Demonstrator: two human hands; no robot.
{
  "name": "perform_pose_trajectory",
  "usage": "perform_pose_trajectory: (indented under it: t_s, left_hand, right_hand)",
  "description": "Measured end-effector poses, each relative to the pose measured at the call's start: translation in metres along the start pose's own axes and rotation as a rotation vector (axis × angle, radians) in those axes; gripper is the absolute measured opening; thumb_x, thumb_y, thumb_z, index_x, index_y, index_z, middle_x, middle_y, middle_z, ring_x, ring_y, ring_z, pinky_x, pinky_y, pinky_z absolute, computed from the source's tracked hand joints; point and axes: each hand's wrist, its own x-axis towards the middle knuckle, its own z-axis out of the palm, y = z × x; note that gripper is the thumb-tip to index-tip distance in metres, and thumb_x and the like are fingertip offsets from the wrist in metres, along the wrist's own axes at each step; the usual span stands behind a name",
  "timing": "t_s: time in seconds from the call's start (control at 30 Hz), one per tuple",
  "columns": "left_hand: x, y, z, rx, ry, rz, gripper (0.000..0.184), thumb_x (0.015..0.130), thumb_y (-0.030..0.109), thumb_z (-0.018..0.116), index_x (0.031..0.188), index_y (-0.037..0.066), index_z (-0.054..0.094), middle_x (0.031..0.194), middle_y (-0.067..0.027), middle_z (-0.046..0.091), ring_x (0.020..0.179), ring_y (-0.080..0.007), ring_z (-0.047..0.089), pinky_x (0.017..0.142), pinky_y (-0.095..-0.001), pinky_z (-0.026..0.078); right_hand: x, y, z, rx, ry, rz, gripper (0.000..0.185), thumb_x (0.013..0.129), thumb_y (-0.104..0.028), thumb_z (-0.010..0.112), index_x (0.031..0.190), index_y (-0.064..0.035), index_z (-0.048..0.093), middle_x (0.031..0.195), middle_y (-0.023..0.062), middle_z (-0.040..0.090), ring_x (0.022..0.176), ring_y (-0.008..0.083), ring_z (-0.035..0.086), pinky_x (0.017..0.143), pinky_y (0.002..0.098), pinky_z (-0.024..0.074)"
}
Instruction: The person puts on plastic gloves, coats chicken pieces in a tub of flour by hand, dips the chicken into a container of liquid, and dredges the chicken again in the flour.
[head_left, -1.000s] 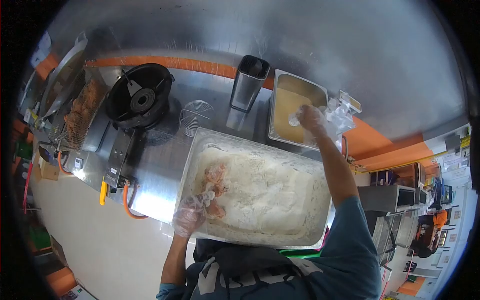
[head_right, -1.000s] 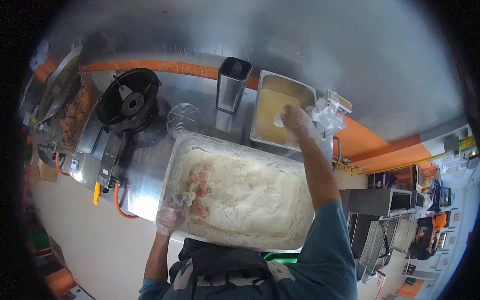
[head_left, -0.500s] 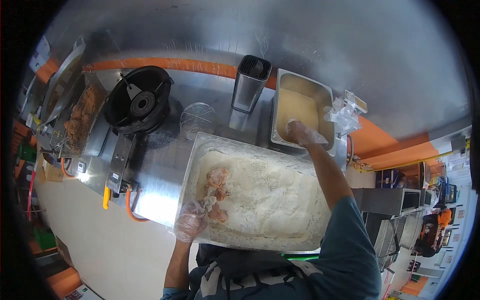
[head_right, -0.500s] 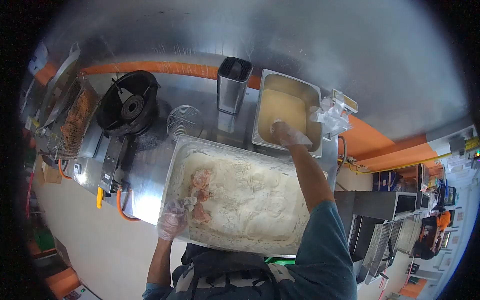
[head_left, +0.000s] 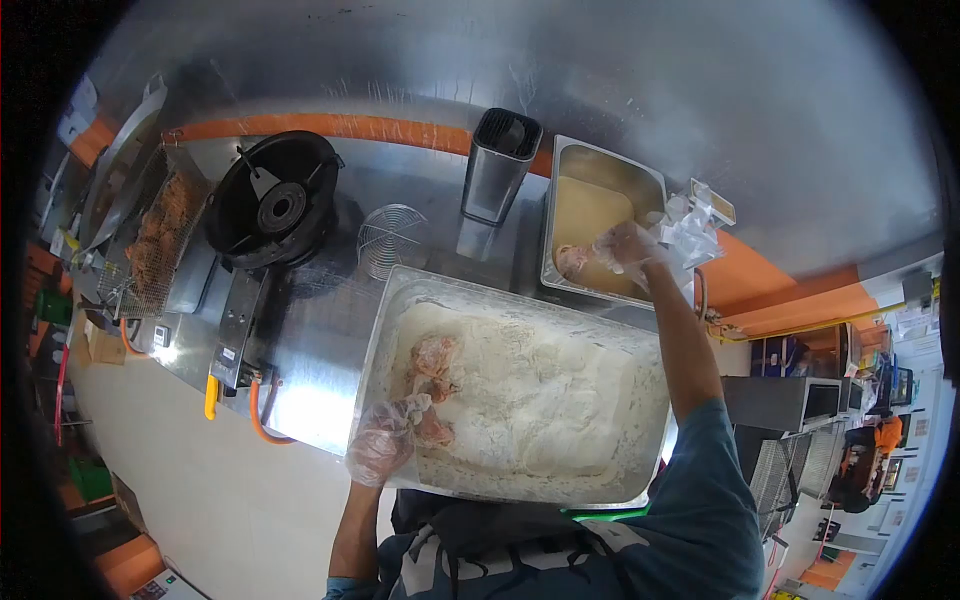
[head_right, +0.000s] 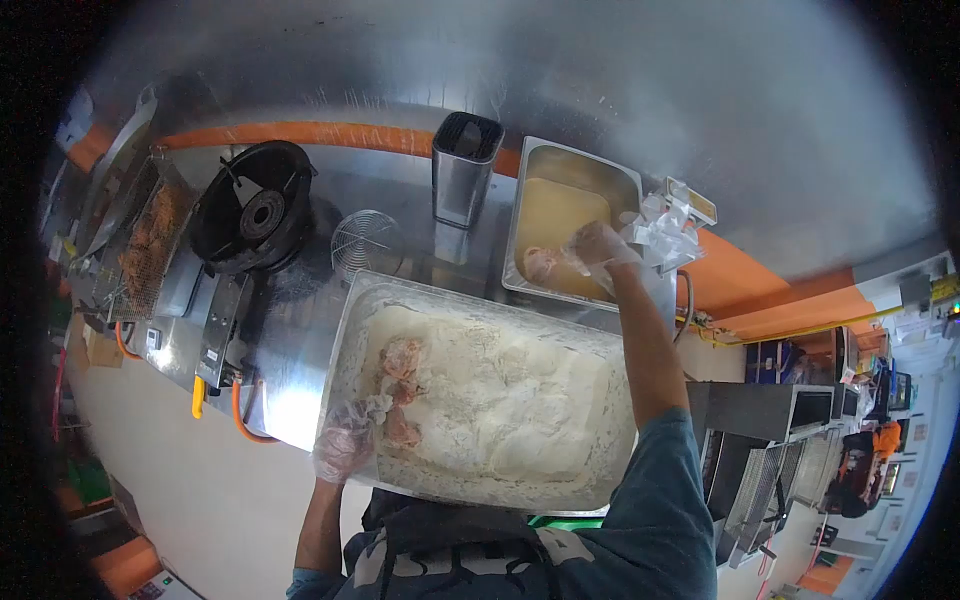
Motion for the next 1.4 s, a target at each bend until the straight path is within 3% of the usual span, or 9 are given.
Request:
perform_pose_trajectory:
  t_s: [0.1,0.2,0.33,0.67,0.83,1.13,1.23,1.33,1.4]
  left_hand:
    - [-0.006,-0.010,0.012,-0.239,-0.077,-0.213,0.037,0.067,0.010,0.054,0.103,-0.001,0.049,0.088,-0.0139,0.057,0.079,-0.0269,0.056,0.068,-0.0364,0.046]
    - [-0.009,-0.008,0.014,0.107,-0.018,-0.129,0.025,0.065,0.003,0.054,0.089,0.002,0.053,0.087,-0.0121,0.058,0.075,-0.0242,0.057,0.064,-0.0334,0.046]
    - [0.012,0.023,-0.014,-0.331,0.052,-0.122,0.025,0.066,-0.001,0.050,0.091,0.001,0.054,0.091,-0.0141,0.058,0.078,-0.0248,0.057,0.067,-0.0320,0.047]
    - [-0.002,0.000,-0.004,0.025,-0.104,-0.036,0.042,0.062,0.009,0.054,0.103,0.001,0.048,0.099,-0.0158,0.053,0.088,-0.0296,0.052,0.077,-0.0371,0.042]
    - [-0.017,-0.017,0.014,0.067,-0.071,-0.014,0.042,0.062,0.011,0.055,0.103,0.003,0.049,0.098,-0.0161,0.053,0.087,-0.0306,0.053,0.077,-0.0371,0.043]
    - [-0.008,-0.006,0.004,-0.050,0.019,-0.020,0.031,0.063,0.008,0.054,0.093,0.005,0.054,0.088,-0.0140,0.056,0.080,-0.0292,0.054,0.071,-0.0355,0.044]
    - [-0.006,-0.016,0.015,-0.123,0.057,0.025,0.031,0.062,0.007,0.053,0.093,0.004,0.054,0.088,-0.0140,0.055,0.080,-0.0292,0.054,0.072,-0.0358,0.044]
    - [-0.013,-0.017,0.016,-0.017,-0.002,-0.009,0.032,0.062,0.006,0.053,0.093,0.004,0.053,0.088,-0.0139,0.055,0.082,-0.0295,0.053,0.073,-0.0363,0.044]
    - [-0.014,-0.021,0.018,-0.029,-0.011,-0.004,0.033,0.061,0.006,0.053,0.094,0.004,0.053,0.088,-0.0138,0.054,0.082,-0.0298,0.052,0.073,-0.0369,0.044]
  right_hand:
    - [-0.002,-0.008,0.018,-0.067,-0.102,-0.002,0.024,0.072,-0.024,0.053,0.083,-0.0027,0.057,0.080,0.0155,0.058,0.075,0.0281,0.057,0.064,0.0350,0.0444]
    - [-0.005,-0.023,0.020,0.068,-0.050,0.080,0.025,0.072,-0.025,0.053,0.079,-0.0022,0.059,0.079,0.0167,0.059,0.073,0.0298,0.057,0.063,0.0361,0.0449]
    - [-0.009,-0.026,0.026,0.348,0.120,0.391,0.021,0.068,-0.023,0.056,0.074,-0.0025,0.059,0.074,0.0173,0.059,0.069,0.0310,0.058,0.059,0.0375,0.0448]
    - [-0.006,-0.036,-0.031,0.077,0.253,-0.064,0.017,0.067,-0.017,0.055,0.072,-0.0011,0.053,0.063,0.0189,0.054,0.061,0.0342,0.054,0.056,0.0415,0.0431]
    - [-0.008,-0.034,-0.057,0.209,0.608,-0.115,0.011,0.068,-0.014,0.055,0.072,-0.0036,0.053,0.064,0.0128,0.053,0.061,0.0294,0.054,0.057,0.0376,0.0441]
    - [-0.036,-0.075,-0.194,0.255,0.432,-0.007,0.017,0.067,-0.022,0.057,0.071,-0.0051,0.056,0.073,0.0142,0.057,0.069,0.0295,0.054,0.059,0.0370,0.0427]
    - [-0.034,-0.066,-0.201,0.162,0.427,0.160,0.017,0.067,-0.021,0.056,0.072,-0.0046,0.056,0.074,0.0145,0.058,0.070,0.0301,0.055,0.059,0.0371,0.0426]
    - [-0.032,-0.061,-0.165,0.271,0.758,-0.109,0.016,0.068,-0.020,0.055,0.075,-0.0051,0.056,0.076,0.0162,0.057,0.072,0.0319,0.054,0.060,0.0385,0.0426]
    - [-0.028,-0.057,-0.135,0.303,0.533,-0.042,0.017,0.068,-0.020,0.054,0.077,-0.0056,0.056,0.076,0.0166,0.056,0.072,0.0324,0.054,0.061,0.0392,0.0428]
